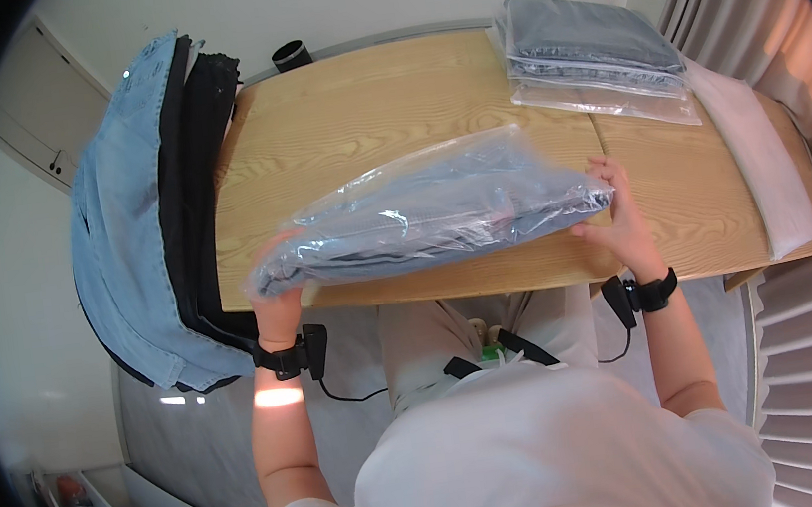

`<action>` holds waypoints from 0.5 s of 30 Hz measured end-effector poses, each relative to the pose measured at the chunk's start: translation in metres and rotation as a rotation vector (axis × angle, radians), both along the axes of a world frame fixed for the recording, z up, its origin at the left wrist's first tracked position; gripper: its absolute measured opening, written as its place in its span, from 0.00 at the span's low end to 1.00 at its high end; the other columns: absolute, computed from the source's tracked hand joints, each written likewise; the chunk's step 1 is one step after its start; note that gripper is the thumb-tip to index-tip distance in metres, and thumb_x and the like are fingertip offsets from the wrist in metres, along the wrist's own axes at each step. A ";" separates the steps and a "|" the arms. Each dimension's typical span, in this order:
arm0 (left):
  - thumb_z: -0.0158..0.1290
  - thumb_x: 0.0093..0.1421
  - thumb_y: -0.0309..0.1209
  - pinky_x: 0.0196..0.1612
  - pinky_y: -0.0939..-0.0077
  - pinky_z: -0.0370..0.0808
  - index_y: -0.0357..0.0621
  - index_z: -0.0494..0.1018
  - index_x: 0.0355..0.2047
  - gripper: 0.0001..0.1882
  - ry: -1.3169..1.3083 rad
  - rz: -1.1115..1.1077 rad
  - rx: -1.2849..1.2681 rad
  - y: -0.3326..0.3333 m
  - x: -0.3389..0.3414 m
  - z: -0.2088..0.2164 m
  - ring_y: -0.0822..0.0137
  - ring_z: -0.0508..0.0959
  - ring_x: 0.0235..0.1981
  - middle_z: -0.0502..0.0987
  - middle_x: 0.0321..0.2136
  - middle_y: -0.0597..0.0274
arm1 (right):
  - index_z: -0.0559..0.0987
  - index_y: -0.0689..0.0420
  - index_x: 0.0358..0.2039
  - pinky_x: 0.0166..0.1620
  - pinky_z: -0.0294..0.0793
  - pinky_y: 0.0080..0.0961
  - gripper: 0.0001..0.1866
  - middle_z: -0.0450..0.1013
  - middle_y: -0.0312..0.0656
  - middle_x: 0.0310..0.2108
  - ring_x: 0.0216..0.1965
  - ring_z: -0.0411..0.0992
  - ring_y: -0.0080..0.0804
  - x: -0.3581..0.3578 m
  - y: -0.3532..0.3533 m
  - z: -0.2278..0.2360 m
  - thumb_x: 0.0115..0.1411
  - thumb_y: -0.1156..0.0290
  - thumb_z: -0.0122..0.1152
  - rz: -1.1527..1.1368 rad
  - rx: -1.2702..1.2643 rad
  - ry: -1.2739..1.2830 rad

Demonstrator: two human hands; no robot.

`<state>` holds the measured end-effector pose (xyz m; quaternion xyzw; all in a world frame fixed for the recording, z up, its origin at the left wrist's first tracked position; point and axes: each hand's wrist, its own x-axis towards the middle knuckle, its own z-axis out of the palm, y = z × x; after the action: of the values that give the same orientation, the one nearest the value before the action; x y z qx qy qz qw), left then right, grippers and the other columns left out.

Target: Fold a pair of jeans and place them into a plastic shipping bag.

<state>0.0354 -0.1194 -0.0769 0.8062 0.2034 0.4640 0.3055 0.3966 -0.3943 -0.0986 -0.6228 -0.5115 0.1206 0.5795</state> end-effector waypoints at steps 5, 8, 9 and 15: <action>0.57 0.49 0.20 0.39 0.77 0.70 0.35 0.74 0.35 0.11 -0.020 0.029 -0.273 0.023 -0.012 -0.009 0.73 0.72 0.33 0.75 0.31 0.64 | 0.56 0.57 0.63 0.58 0.63 0.28 0.41 0.63 0.38 0.57 0.55 0.63 0.29 0.003 0.051 0.009 0.51 0.78 0.67 0.241 -0.091 0.209; 0.55 0.52 0.21 0.39 0.77 0.70 0.35 0.74 0.35 0.09 -0.097 0.044 -0.249 0.016 -0.001 -0.002 0.72 0.72 0.34 0.75 0.32 0.65 | 0.53 0.56 0.65 0.56 0.66 0.28 0.43 0.65 0.39 0.55 0.54 0.64 0.25 0.028 0.077 -0.014 0.53 0.75 0.67 0.176 -0.191 -0.010; 0.56 0.55 0.23 0.41 0.77 0.70 0.35 0.74 0.37 0.09 -0.086 0.055 -0.197 0.018 -0.002 0.000 0.72 0.73 0.35 0.76 0.34 0.66 | 0.59 0.58 0.62 0.53 0.68 0.27 0.37 0.69 0.39 0.51 0.51 0.66 0.24 0.035 0.083 -0.026 0.53 0.75 0.66 0.090 -0.135 -0.187; 0.52 0.62 0.38 0.41 0.77 0.70 0.32 0.73 0.42 0.18 0.007 0.005 -0.175 -0.002 -0.022 0.085 0.72 0.74 0.36 0.78 0.35 0.62 | 0.73 0.62 0.49 0.49 0.69 0.27 0.20 0.73 0.41 0.45 0.45 0.70 0.25 -0.011 0.031 0.102 0.57 0.70 0.62 0.126 -0.203 0.045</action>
<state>0.0132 -0.1215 0.0077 0.7776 0.2460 0.4424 0.3728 0.3857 -0.3630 0.0033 -0.6419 -0.5217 0.2219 0.5162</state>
